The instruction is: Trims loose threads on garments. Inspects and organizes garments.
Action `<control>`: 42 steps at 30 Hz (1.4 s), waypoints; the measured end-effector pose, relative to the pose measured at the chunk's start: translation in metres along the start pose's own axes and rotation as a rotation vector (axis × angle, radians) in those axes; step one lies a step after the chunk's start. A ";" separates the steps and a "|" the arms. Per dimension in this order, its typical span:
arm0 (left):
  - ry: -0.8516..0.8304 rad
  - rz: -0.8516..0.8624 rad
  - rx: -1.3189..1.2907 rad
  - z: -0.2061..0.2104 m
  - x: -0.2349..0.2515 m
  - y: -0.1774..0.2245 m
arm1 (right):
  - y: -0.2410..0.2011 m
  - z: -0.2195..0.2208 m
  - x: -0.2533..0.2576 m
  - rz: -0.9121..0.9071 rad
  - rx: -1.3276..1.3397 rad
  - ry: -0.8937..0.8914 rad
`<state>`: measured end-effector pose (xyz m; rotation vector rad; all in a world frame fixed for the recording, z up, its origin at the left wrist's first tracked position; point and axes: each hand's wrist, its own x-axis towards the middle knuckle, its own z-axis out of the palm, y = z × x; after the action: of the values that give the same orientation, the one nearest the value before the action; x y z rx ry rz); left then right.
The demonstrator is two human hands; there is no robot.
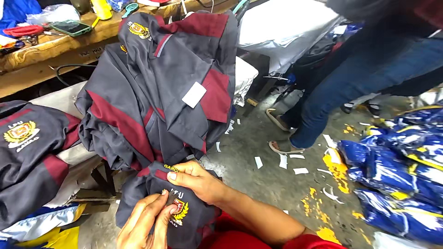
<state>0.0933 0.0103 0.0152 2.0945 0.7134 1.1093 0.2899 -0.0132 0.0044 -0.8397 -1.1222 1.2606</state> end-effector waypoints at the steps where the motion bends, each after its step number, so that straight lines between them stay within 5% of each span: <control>1: 0.005 0.011 0.014 0.000 0.000 0.000 | 0.000 0.001 0.000 0.003 0.015 0.003; 19: 0.052 -0.045 -0.113 -0.006 -0.003 -0.010 | 0.006 0.002 0.002 -0.047 0.097 -0.004; 31: -0.017 -0.073 0.095 -0.007 -0.014 0.004 | 0.012 -0.001 0.004 -0.188 -0.080 0.139; 42: -0.007 -0.132 0.007 -0.006 -0.013 0.001 | 0.007 0.001 0.002 -0.189 -0.120 0.159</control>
<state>0.0824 0.0021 0.0125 2.0245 0.8404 1.0284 0.2870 -0.0100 -0.0016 -0.8853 -1.1285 0.9621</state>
